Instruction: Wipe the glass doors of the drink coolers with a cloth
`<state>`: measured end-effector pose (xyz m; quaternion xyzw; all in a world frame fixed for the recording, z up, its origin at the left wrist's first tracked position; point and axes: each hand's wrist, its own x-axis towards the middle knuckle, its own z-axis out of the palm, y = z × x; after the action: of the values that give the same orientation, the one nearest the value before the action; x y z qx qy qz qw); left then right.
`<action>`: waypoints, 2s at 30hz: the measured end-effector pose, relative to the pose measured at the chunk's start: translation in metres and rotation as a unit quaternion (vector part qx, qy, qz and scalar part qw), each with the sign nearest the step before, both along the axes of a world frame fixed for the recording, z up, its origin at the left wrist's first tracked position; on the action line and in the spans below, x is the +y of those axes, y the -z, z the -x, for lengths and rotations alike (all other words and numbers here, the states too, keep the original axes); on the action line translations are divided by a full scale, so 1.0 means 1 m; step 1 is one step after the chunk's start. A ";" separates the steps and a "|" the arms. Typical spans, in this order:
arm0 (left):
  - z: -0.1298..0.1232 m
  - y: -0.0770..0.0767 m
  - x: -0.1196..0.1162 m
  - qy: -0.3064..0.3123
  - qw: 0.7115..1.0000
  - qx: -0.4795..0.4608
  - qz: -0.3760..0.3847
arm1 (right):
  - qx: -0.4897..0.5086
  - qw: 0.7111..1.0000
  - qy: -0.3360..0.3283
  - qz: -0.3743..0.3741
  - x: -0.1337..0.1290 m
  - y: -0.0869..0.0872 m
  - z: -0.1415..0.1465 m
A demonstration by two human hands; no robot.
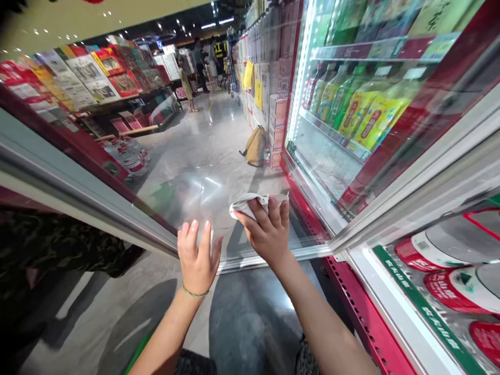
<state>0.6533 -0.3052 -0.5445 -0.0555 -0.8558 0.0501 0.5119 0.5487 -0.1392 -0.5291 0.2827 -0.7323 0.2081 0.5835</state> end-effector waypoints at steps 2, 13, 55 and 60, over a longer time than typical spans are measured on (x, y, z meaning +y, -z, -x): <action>-0.003 0.001 -0.003 -0.006 1.000 0.002 0.008 | 0.001 1.000 0.001 0.001 -0.004 -0.006 -0.002; -0.015 0.005 -0.012 0.001 1.000 0.006 0.015 | 0.023 0.999 -0.002 -0.025 0.004 -0.039 -0.005; -0.060 -0.007 -0.070 0.053 0.988 0.010 -0.146 | -0.029 0.975 -0.137 -0.173 -0.085 -0.068 -0.027; -0.054 -0.006 -0.063 0.053 0.984 -0.007 -0.168 | -0.026 0.976 -0.112 -0.186 -0.088 -0.054 -0.023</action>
<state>0.7073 -0.3683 -0.5385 -0.0147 -0.8515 -0.1220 0.5097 0.5720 -0.2268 -0.4754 0.4612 -0.7369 0.1393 0.4742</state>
